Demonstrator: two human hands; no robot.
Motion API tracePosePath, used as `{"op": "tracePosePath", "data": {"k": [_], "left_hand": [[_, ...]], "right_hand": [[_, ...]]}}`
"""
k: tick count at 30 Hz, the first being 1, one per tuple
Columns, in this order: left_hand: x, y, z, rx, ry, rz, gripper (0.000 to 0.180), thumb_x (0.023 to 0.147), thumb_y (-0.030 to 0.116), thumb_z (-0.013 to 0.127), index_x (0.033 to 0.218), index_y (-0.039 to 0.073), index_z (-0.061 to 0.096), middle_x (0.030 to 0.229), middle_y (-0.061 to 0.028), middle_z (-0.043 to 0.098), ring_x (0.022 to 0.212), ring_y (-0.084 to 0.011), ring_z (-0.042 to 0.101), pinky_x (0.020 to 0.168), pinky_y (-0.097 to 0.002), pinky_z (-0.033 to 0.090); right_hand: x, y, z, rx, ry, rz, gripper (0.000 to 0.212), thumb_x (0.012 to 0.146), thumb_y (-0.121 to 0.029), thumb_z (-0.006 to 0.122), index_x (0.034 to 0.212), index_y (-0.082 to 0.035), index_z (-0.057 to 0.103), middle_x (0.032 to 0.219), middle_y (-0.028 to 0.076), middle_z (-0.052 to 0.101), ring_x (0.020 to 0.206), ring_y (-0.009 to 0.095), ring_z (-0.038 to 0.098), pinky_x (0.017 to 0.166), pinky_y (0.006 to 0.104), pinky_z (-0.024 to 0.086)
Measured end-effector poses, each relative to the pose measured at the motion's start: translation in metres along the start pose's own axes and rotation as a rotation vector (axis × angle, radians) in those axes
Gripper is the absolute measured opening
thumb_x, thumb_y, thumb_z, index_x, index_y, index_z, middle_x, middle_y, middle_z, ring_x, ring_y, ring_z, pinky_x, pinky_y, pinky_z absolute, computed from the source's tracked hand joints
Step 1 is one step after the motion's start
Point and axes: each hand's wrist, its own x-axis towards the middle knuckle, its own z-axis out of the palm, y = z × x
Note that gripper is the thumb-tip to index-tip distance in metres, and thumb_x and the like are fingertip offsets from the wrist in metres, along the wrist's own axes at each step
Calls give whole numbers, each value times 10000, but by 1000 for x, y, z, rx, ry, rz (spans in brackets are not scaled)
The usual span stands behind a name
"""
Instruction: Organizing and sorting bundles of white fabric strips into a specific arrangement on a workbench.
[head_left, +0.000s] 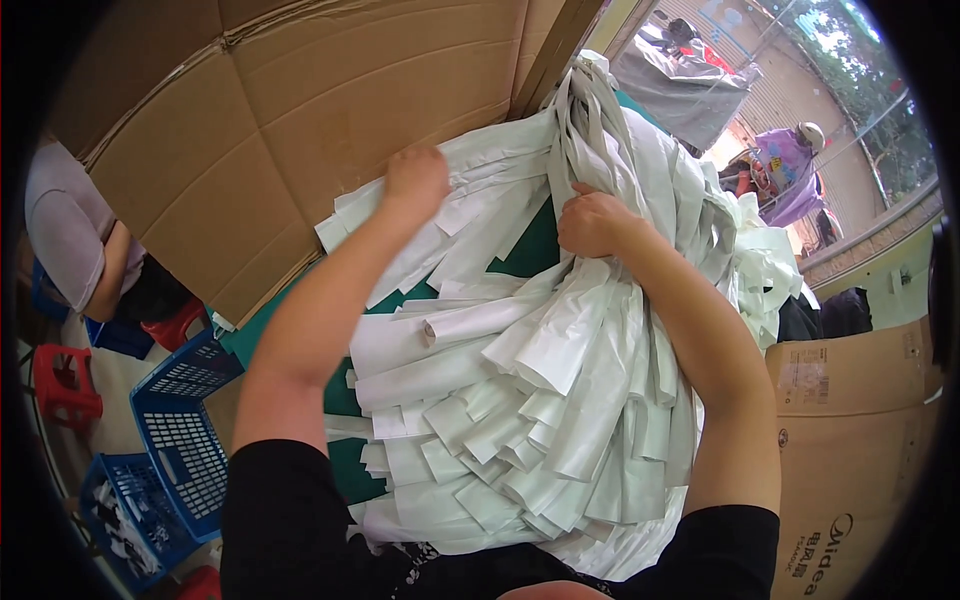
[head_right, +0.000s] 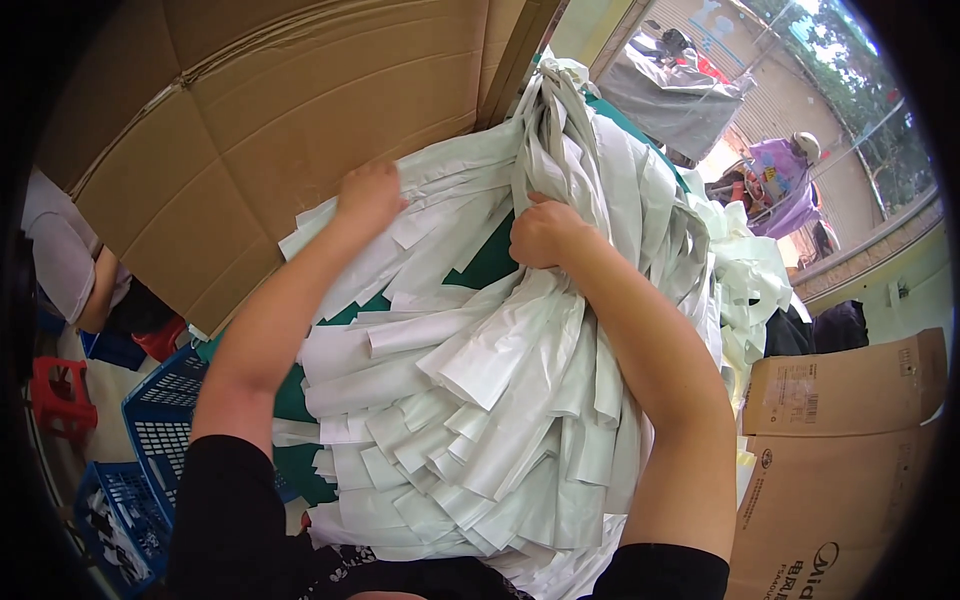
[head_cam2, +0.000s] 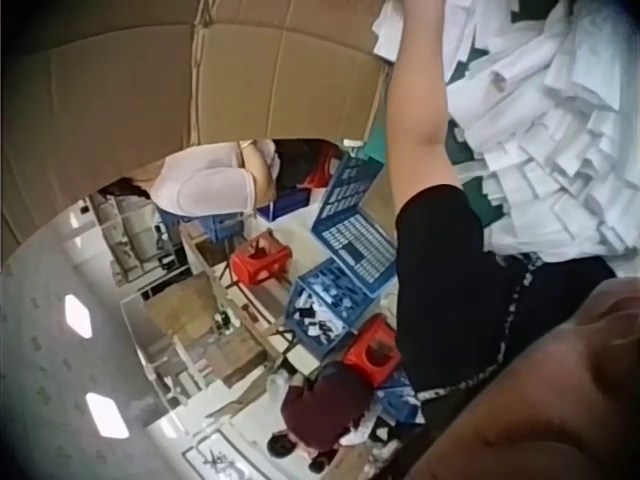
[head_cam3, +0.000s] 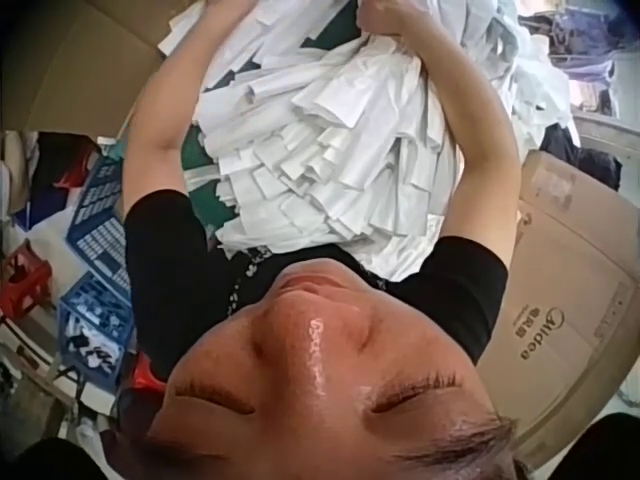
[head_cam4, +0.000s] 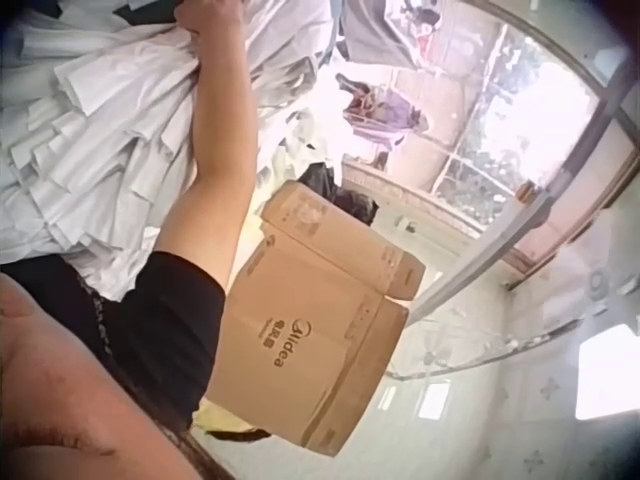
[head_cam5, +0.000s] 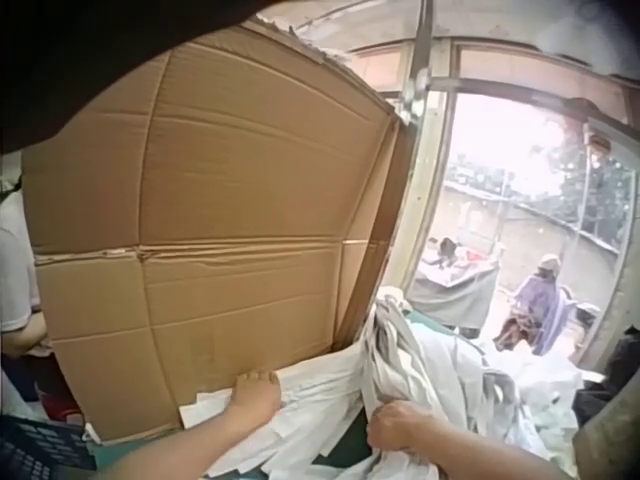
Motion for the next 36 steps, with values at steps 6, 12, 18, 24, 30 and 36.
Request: {"op": "tracePosePath", "data": {"k": [6, 12, 18, 24, 30, 36], "left_hand": [[22, -7, -48, 28, -370, -2, 304, 706, 209, 743, 915, -3, 680, 992, -200, 660, 956, -328, 633, 794, -423, 523], [29, -7, -56, 109, -359, 15, 206, 724, 125, 651, 901, 30, 696, 946, -167, 684, 888, -318, 660, 756, -405, 538], [-8, 35, -5, -294, -118, 203, 256, 787, 212, 614, 923, 3, 672, 862, -188, 676, 783, -326, 657, 724, -434, 526], [-4, 2, -12, 119, 49, 100, 342, 777, 281, 654, 960, -8, 657, 932, -200, 667, 844, -318, 655, 742, -432, 525], [-4, 31, -19, -132, -192, -10, 385, 737, 276, 669, 941, -46, 617, 877, -205, 668, 830, -294, 665, 709, -426, 525], [-32, 94, 20, -887, -542, -207, 433, 746, 237, 707, 1013, -44, 514, 870, -127, 601, 805, -235, 598, 705, -357, 494]], "right_hand": [[-11, -14, 0, 171, 140, 237, 610, 794, -236, 544, 1376, -165, 374, 975, 147, 666, 1083, 293, 566, 1046, 373, 360], [-13, -21, -12, 264, 144, 260, 751, 783, -194, 561, 1462, -212, 238, 1021, 155, 635, 1076, 325, 559, 970, 393, 416], [-12, -11, 0, 260, 335, 153, 437, 814, -122, 523, 1237, -228, 547, 1222, 118, 506, 1128, 294, 512, 973, 364, 405], [-3, 8, 15, -161, 357, -173, 226, 784, -173, 509, 869, -113, 709, 1064, 81, 648, 1123, 230, 535, 978, 327, 401], [-7, -9, -2, 204, 121, 173, 352, 818, -150, 445, 1136, -103, 589, 997, 136, 666, 994, 317, 610, 912, 385, 438], [-14, -13, -7, 343, 217, 277, 592, 838, -100, 414, 1411, -156, 275, 987, 160, 657, 1003, 358, 601, 888, 437, 442]]}}
